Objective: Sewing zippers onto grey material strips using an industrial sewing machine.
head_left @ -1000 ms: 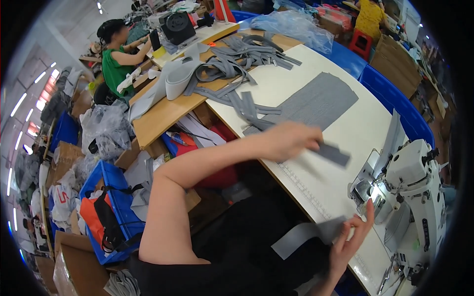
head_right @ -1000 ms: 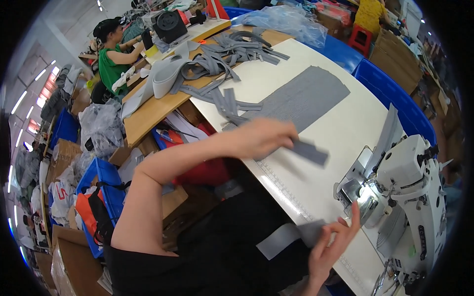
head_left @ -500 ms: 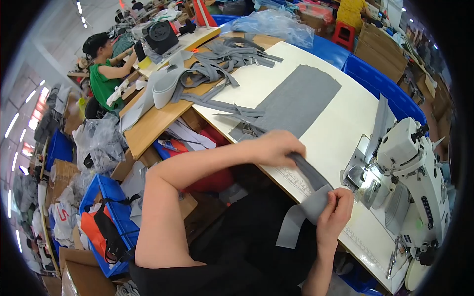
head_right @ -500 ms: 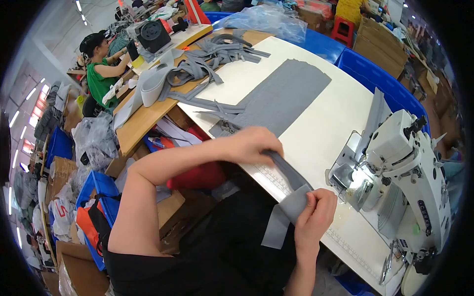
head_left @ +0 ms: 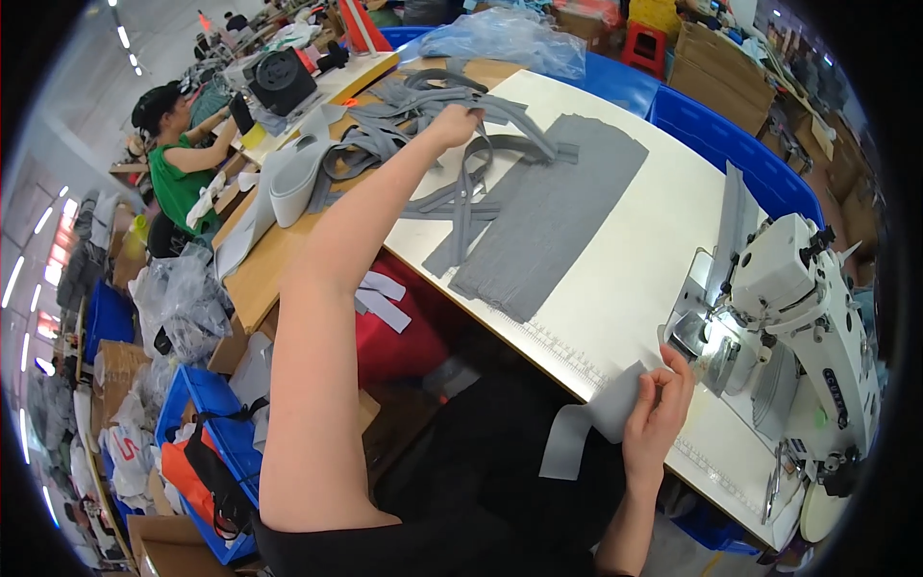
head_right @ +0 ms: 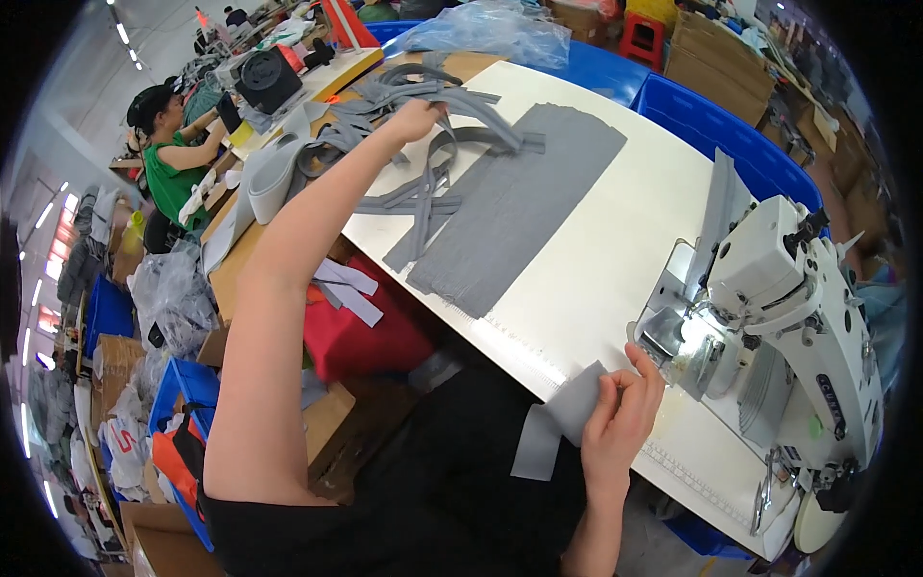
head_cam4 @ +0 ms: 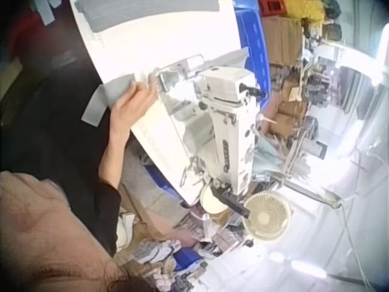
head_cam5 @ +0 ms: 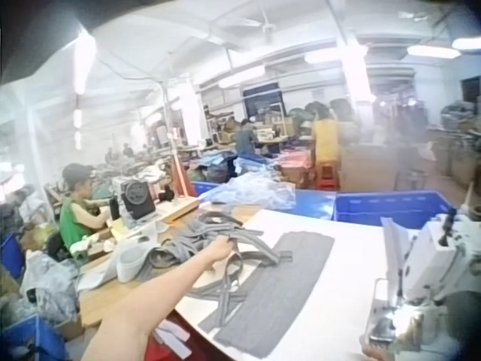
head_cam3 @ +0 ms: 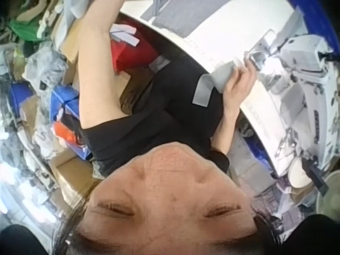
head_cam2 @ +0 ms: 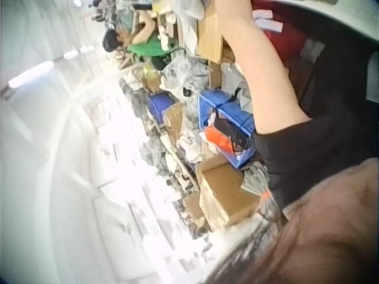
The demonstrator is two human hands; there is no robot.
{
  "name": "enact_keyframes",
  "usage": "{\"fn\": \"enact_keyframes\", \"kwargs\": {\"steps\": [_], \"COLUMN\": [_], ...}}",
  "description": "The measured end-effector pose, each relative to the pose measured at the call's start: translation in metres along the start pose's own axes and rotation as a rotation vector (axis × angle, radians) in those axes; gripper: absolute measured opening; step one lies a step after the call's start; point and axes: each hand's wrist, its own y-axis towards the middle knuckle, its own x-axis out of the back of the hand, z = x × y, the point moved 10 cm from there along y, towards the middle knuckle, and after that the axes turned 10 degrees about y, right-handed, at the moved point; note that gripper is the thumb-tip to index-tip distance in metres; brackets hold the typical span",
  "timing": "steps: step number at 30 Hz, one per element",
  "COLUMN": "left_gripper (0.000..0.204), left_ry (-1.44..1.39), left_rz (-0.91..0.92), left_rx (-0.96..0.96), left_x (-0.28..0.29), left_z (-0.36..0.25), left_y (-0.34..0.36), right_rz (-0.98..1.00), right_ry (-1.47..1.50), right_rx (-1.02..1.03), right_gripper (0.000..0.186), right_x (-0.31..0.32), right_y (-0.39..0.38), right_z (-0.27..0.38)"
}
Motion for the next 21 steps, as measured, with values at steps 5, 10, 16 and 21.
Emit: {"fn": "enact_keyframes", "kwargs": {"steps": [5, 10, 16, 21], "left_gripper": [0.032, 0.032, 0.047, 0.053], "left_ry": [-0.361, -0.926, -1.049, -1.135], "left_rz": [-0.111, -0.021, 0.391, 0.768], "left_rx": [0.076, 0.273, 0.103, 0.116], "left_x": [0.028, 0.045, 0.02, -0.031], "left_z": [-0.054, -0.108, -0.225, -0.314], "left_y": [0.007, -0.047, -0.132, -0.212], "right_rz": [-0.031, -0.012, 0.021, 0.166], "right_ry": [0.062, 0.18, 0.453, 0.607], "right_rx": [-0.121, -0.173, -0.038, -0.072], "right_gripper": [0.009, 0.012, 0.01, 0.01], "right_x": [0.018, 0.02, 0.019, -0.009], "right_y": [-0.013, -0.012, 0.011, 0.019], "right_z": [-0.019, -0.017, 0.021, 0.036]}}
